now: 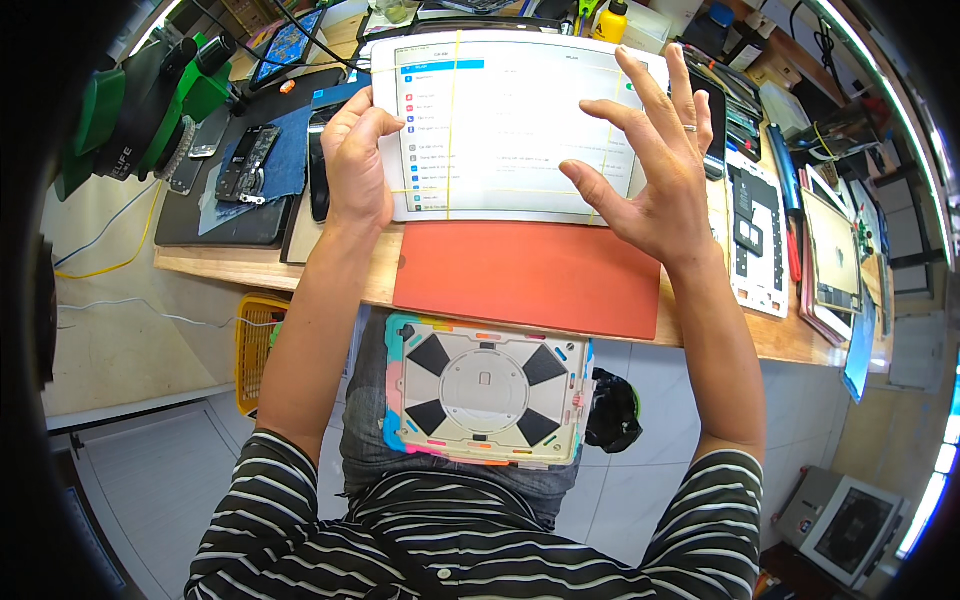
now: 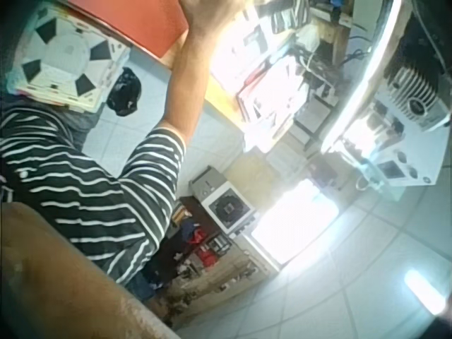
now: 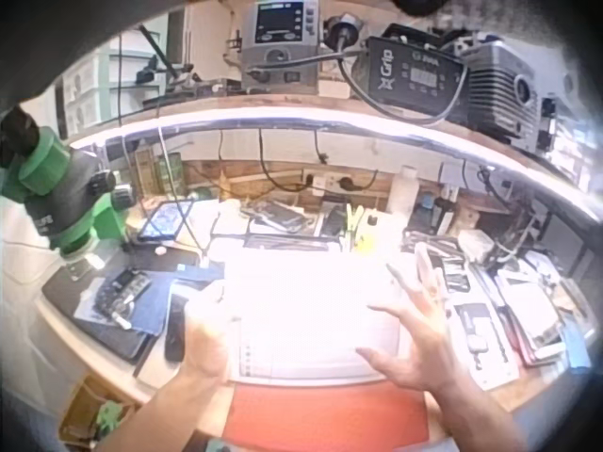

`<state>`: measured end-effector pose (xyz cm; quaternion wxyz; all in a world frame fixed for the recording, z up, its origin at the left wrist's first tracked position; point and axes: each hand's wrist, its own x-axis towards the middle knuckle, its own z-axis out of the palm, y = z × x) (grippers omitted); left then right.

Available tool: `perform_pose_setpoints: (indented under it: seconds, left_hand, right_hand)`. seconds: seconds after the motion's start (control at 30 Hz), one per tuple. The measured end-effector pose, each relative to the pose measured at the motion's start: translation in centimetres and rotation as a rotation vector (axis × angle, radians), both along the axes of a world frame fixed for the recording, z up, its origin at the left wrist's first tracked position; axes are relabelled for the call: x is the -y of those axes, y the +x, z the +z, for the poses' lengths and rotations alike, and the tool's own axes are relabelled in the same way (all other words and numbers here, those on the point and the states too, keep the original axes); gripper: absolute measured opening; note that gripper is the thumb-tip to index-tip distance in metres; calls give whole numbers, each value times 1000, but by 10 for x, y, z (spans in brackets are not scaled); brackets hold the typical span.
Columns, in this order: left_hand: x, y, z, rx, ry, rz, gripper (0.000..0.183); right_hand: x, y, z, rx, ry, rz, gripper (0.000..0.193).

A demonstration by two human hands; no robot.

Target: The person navigates a tablet's touchscreen, then assembles a colorful protective case around the tablet. They attach multiple colored plastic pieces to the tablet's edges and corners, then place a white frame over the screen and secure the case components.

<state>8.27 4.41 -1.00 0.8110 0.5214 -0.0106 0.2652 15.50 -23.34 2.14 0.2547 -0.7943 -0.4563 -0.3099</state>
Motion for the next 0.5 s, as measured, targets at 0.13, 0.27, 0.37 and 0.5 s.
perform_pose_setpoints:
  seconds: [0.13,0.27,0.37,0.5]
  left_hand:
    - [1,-2,2,-11,28,-15,30]
    - [2,-3,4,-26,40,-3,32]
    - [2,-4,5,-29,47,-10,33]
    - [4,-4,5,-36,57,1,34]
  right_hand:
    - [-1,-1,0,-9,-15,8,45]
    - [-2,-3,0,-14,-31,9,45]
    - [-2,-2,-1,-2,-30,15,45]
    - [-1,-2,-1,-6,-20,9,46]
